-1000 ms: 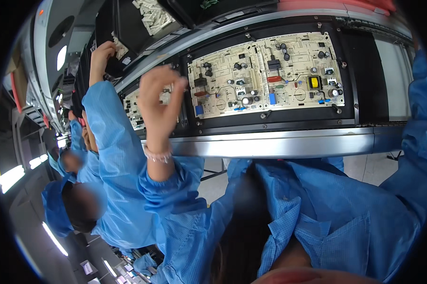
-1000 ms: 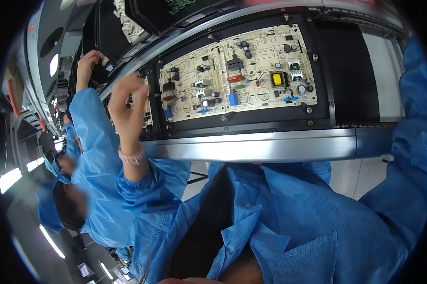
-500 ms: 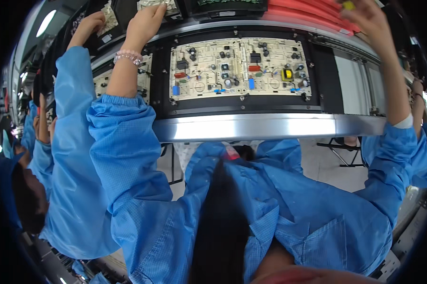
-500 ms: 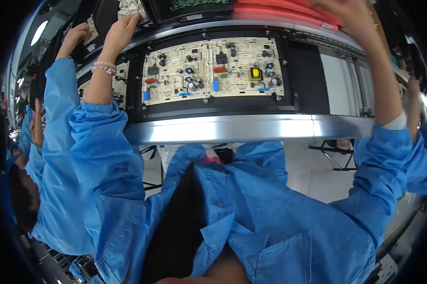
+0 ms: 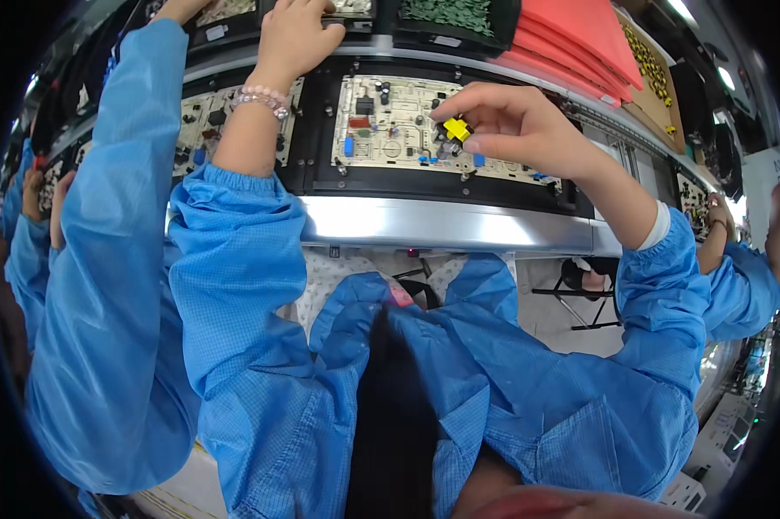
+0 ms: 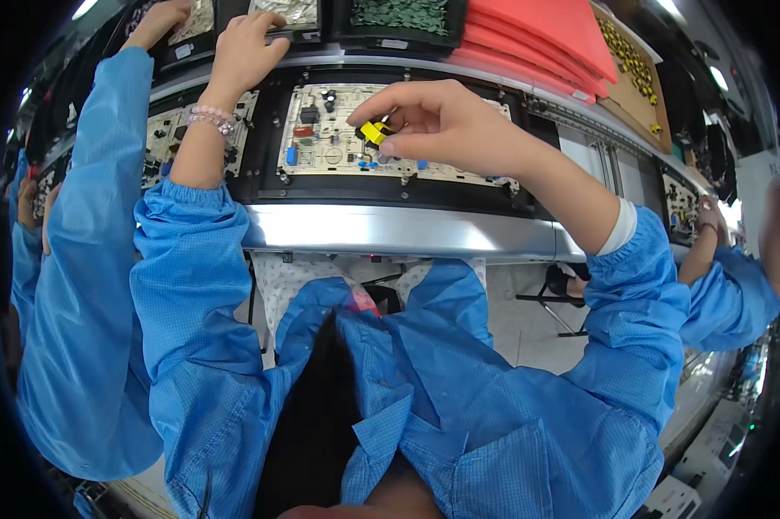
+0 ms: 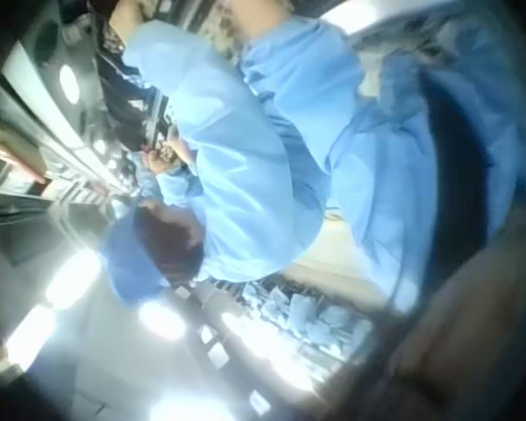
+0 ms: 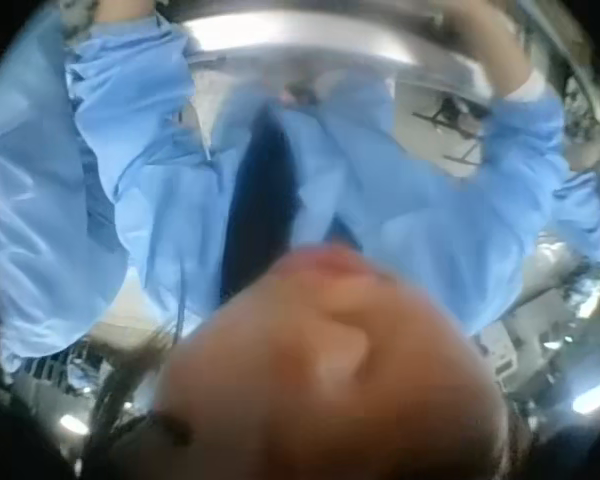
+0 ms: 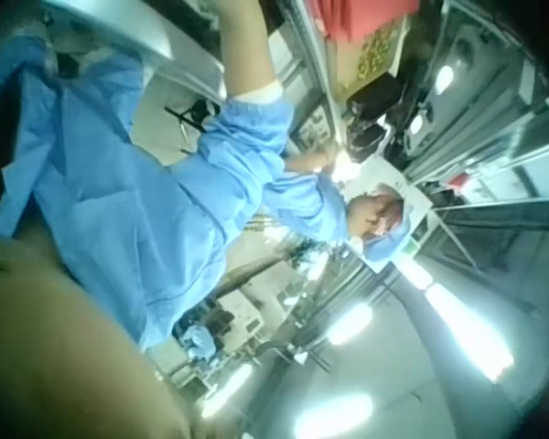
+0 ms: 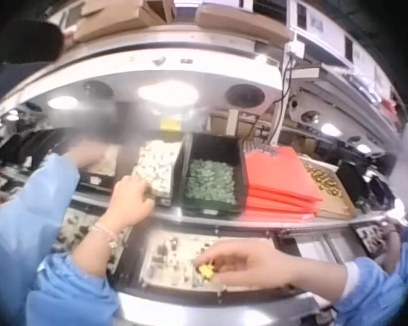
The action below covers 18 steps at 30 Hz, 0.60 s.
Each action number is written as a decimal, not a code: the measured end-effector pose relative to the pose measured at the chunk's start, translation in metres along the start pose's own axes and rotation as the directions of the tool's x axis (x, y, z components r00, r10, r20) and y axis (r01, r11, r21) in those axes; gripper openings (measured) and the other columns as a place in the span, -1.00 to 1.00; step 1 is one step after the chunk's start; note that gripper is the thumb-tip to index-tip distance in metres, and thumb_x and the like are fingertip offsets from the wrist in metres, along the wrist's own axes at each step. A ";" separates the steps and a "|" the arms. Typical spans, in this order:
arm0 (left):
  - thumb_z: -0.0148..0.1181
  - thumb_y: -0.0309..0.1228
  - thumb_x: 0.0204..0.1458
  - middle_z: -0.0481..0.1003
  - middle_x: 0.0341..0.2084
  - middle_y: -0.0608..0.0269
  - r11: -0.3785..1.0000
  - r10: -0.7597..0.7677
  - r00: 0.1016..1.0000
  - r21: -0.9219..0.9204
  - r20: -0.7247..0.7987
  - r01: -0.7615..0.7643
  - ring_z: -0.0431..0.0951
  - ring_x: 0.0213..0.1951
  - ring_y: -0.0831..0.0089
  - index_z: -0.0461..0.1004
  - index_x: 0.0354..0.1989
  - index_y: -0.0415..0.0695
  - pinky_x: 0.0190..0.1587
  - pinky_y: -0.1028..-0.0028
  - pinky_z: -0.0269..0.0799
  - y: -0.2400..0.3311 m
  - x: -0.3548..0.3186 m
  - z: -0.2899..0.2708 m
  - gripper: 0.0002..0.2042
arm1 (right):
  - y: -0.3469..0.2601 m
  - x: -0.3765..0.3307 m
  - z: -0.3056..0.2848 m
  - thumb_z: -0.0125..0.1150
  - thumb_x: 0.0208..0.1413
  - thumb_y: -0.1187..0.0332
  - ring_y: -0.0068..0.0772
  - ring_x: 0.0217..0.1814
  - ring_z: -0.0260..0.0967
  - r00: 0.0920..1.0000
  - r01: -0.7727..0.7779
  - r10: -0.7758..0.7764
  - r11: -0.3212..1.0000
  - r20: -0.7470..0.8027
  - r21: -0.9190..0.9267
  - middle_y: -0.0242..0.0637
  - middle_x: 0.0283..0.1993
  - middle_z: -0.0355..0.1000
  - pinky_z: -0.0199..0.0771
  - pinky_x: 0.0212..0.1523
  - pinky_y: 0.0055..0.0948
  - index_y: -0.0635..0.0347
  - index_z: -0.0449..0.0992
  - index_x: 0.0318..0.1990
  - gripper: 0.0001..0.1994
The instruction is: Manually placing electronic components onto printed circuit boards on an assembly line.
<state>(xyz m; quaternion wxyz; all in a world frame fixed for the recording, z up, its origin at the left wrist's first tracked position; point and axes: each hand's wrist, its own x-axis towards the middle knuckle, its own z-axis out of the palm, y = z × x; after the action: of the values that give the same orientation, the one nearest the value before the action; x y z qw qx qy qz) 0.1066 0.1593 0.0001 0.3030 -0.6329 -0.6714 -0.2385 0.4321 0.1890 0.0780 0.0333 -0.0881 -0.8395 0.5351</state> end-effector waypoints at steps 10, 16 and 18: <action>0.06 -0.56 -0.19 0.47 -0.44 0.03 0.989 -0.076 0.996 -0.130 -0.039 0.070 0.48 -0.34 0.04 0.47 -0.42 -0.18 -0.26 0.18 0.39 0.020 0.002 -0.037 -0.87 | 0.015 0.027 0.004 0.11 0.08 0.58 -0.60 0.02 0.33 0.992 -0.118 0.125 0.958 -0.012 0.260 -0.30 -0.01 0.37 0.40 -0.01 -0.57 0.31 0.33 0.11 -0.61; 0.06 -0.56 -0.18 0.47 -0.45 0.06 0.984 -0.094 0.995 -0.157 -0.044 0.086 0.48 -0.34 0.06 0.48 -0.47 -0.18 -0.27 0.18 0.39 0.017 0.001 -0.037 -0.91 | 0.022 0.033 0.002 0.12 0.06 0.61 -0.59 0.01 0.34 0.986 -0.168 0.162 0.946 0.047 0.278 -0.29 0.03 0.33 0.42 0.03 -0.54 0.31 0.35 0.10 -0.60; 0.05 -0.57 -0.18 0.47 -0.46 0.07 0.983 -0.098 0.994 -0.158 -0.053 0.088 0.48 -0.33 0.07 0.48 -0.48 -0.18 -0.27 0.18 0.39 0.017 0.000 -0.036 -0.91 | 0.018 0.035 0.001 0.12 0.05 0.62 -0.58 -0.01 0.35 0.986 -0.163 0.155 0.964 0.057 0.209 -0.28 0.03 0.33 0.43 0.02 -0.55 0.32 0.36 0.09 -0.61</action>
<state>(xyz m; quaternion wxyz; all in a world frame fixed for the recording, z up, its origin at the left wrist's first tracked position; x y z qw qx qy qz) 0.1273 0.1355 0.0247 0.2616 -0.6149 -0.6701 -0.3232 0.3998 0.2022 0.0601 -0.0173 -0.1404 -0.7679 0.6247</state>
